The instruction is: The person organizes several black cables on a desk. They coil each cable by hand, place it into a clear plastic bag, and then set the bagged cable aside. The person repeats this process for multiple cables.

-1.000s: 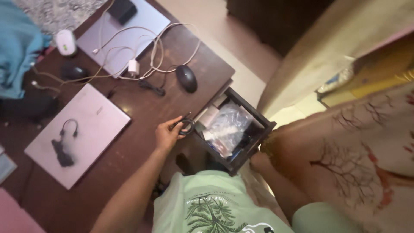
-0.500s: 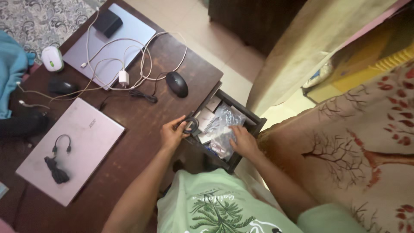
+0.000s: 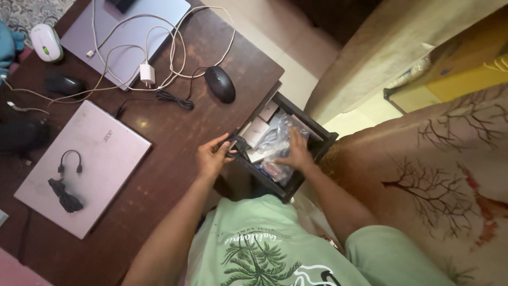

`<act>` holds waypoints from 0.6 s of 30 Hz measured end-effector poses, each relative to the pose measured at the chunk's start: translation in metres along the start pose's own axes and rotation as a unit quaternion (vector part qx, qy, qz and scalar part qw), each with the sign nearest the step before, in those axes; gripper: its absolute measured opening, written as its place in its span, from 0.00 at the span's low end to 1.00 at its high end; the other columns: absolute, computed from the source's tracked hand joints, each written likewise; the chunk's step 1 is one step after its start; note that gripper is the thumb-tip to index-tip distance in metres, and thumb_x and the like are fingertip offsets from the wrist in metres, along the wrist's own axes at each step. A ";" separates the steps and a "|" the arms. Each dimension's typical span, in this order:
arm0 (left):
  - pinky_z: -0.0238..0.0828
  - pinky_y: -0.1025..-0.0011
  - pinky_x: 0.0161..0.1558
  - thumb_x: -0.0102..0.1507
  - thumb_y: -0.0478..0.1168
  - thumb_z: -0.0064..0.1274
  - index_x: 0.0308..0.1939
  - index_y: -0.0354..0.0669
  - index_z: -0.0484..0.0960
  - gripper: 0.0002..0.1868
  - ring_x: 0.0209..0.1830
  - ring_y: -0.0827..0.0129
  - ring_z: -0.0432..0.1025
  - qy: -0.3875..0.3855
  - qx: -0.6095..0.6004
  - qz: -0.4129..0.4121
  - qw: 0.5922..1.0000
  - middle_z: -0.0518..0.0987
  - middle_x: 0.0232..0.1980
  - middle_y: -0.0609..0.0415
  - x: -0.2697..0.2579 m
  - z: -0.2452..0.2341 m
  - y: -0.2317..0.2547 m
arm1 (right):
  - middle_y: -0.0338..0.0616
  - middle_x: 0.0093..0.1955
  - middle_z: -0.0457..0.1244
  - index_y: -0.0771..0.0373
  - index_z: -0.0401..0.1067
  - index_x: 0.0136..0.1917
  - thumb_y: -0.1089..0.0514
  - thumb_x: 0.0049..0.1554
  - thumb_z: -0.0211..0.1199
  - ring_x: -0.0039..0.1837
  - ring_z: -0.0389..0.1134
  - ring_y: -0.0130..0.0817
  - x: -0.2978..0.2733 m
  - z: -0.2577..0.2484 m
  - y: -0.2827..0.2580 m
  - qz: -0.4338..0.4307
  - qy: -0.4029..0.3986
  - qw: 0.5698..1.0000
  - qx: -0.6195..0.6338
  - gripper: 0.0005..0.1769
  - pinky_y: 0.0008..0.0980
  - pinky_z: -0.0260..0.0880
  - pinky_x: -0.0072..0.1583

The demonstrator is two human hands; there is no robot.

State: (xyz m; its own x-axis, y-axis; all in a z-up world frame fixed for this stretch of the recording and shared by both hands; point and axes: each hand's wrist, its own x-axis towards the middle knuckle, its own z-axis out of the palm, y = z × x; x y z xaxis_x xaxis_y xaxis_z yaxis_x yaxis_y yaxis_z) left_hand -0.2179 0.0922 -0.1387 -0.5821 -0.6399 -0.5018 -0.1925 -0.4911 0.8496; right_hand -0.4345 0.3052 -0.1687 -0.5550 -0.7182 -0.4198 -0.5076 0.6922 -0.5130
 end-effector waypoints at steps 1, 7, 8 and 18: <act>0.85 0.70 0.35 0.66 0.33 0.54 0.61 0.37 0.80 0.18 0.38 0.64 0.82 0.004 0.010 -0.003 1.000 0.85 0.48 0.47 0.000 0.000 0.000 | 0.56 0.84 0.32 0.51 0.31 0.82 0.44 0.37 0.87 0.83 0.33 0.57 0.000 -0.001 -0.013 0.052 -0.063 0.996 -0.029 0.78 0.52 0.42 0.78; 0.86 0.69 0.37 0.66 0.33 0.54 0.62 0.38 0.80 0.19 0.39 0.63 0.83 0.021 0.029 -0.004 0.999 0.85 0.48 0.47 -0.008 0.004 0.013 | 0.50 0.80 0.52 0.41 0.55 0.79 0.65 0.48 0.69 0.81 0.51 0.49 0.007 0.047 0.020 -0.031 0.021 0.997 -0.069 0.50 0.45 0.60 0.76; 0.86 0.69 0.37 0.66 0.33 0.54 0.62 0.37 0.80 0.19 0.40 0.63 0.83 0.024 0.021 0.006 0.999 0.85 0.49 0.47 -0.010 0.001 0.017 | 0.48 0.76 0.59 0.43 0.60 0.77 0.66 0.50 0.66 0.78 0.57 0.46 0.009 0.044 0.039 -0.094 0.073 0.993 -0.010 0.44 0.44 0.64 0.77; 0.87 0.65 0.42 0.66 0.34 0.52 0.63 0.38 0.78 0.20 0.44 0.62 0.82 0.065 -0.093 0.027 0.993 0.84 0.52 0.47 -0.037 -0.026 0.043 | 0.50 0.68 0.64 0.63 0.63 0.74 0.52 0.68 0.55 0.66 0.67 0.41 -0.001 -0.092 -0.056 -0.047 -0.223 0.586 0.778 0.24 0.43 0.69 0.61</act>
State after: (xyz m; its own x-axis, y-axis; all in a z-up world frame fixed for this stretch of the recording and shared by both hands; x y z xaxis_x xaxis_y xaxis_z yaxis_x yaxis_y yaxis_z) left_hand -0.1841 0.0790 -0.0878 -0.4777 -0.7335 -0.4835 -0.0077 -0.5469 0.8372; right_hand -0.4660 0.2740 -0.0711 -0.1688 -0.9351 -0.3117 0.8849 -0.0045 -0.4657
